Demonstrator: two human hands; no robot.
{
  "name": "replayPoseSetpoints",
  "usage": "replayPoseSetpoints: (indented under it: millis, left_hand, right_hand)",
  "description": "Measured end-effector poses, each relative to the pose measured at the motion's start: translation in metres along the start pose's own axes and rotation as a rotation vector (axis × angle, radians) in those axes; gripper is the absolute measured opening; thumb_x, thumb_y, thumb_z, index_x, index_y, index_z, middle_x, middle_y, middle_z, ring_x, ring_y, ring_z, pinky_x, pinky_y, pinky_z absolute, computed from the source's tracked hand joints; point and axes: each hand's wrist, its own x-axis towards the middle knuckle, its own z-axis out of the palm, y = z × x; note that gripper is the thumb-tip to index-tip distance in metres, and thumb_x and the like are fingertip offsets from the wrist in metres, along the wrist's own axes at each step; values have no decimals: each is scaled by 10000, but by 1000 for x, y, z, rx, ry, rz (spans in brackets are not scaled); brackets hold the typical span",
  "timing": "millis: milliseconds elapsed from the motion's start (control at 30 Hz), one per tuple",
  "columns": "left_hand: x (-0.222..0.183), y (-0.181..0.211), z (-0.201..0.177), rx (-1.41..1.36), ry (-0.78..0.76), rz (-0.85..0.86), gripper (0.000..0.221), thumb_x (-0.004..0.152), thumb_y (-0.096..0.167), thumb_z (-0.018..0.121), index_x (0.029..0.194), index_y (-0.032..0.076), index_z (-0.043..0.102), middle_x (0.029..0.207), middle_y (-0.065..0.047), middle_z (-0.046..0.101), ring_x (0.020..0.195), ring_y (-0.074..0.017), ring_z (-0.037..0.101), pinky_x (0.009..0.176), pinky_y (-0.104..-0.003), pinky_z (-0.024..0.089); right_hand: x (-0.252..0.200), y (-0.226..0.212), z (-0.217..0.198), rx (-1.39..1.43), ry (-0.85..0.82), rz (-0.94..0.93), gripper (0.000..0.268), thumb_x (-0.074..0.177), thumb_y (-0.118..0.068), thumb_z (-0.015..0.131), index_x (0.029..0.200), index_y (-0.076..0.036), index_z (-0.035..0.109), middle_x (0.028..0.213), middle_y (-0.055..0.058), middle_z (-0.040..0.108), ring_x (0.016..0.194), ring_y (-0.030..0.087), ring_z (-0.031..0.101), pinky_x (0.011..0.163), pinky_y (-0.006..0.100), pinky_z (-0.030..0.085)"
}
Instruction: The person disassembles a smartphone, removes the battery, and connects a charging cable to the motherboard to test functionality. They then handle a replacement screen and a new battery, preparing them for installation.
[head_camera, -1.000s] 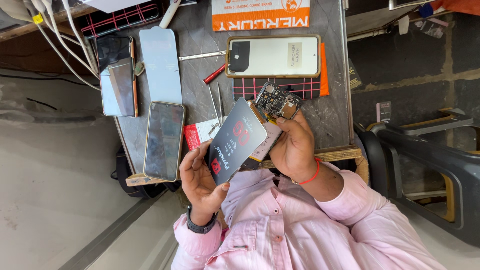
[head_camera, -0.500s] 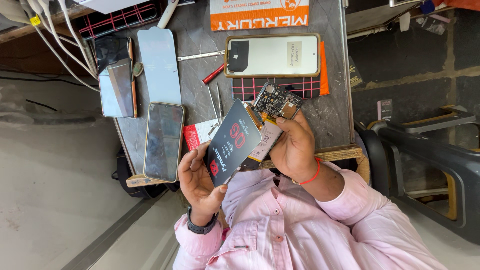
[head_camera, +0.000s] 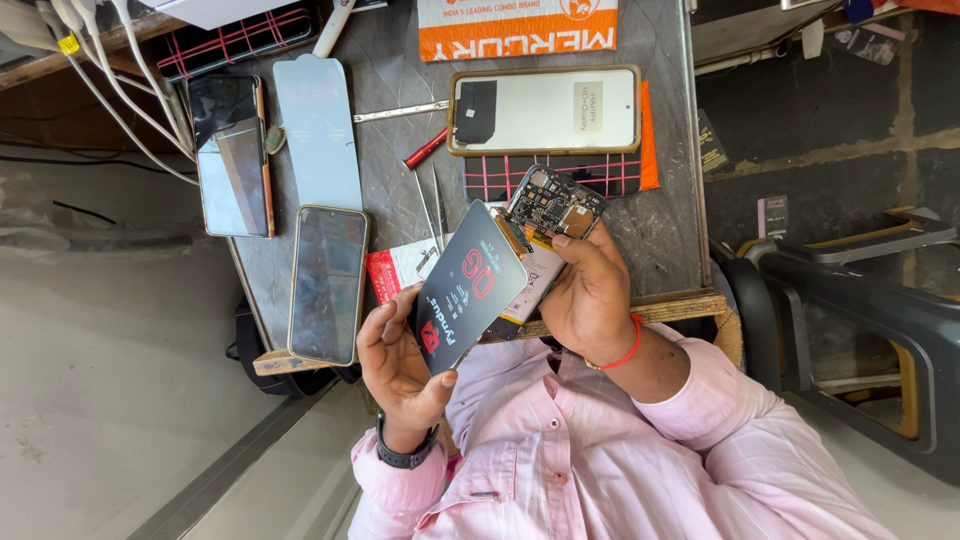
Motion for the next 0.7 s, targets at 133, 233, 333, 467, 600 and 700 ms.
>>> replayPoseSetpoints:
  millis: [133,233,333,467,600,700]
  left_hand:
    - [0,1,0,0,9,-7,873,892,250,875,1553,31,347,1536,-230,503,1499,-336,479,1295,-484,370]
    - [0,1,0,3,9,-6,876,890,256,875,1553,31,348,1534,-235,503,1499,-337,478,1296,-484,366]
    - [0,0,-1,15,5,-1,876,888,263,873,1551,35,348,1534,-246,506,1499,-340,481,1300,-483,362]
    - [0,0,-1,12,1,1,878,885,258,874,1552,43,345,1531,-259,504,1494,-343,483,1300,-483,359]
    - [0,0,-1,-8,2,-6,876,886,246,876,1550,46,340,1528,-264,496,1490,-344,480,1293,-483,359]
    - [0,-1,-1,-16,2,-3,873,885,243,877,1548,46,345,1527,-261,500,1492,-343,482,1293,-484,364]
  right_hand:
    - [0,2,-2,3,9,-5,451,961,-11,477,1410,-6,525,1353,153,643,1283,285,605,1179,477,441]
    - [0,2,-3,8,4,-5,439,967,-14,480,1403,-9,527,1349,151,645,1283,285,608,1178,477,444]
    - [-1,2,-4,1,7,-8,437,973,-12,481,1407,-6,530,1346,154,645,1275,284,608,1175,480,444]
    - [0,1,-1,4,1,-2,439,967,-12,478,1402,-4,532,1352,155,645,1284,287,608,1179,477,444]
    - [0,0,0,11,0,-4,430,972,-17,477,1398,-7,531,1353,154,646,1287,288,610,1180,479,446]
    - [0,1,-3,16,-5,-5,419,981,-22,479,1396,-8,536,1347,152,651,1279,286,614,1174,479,451]
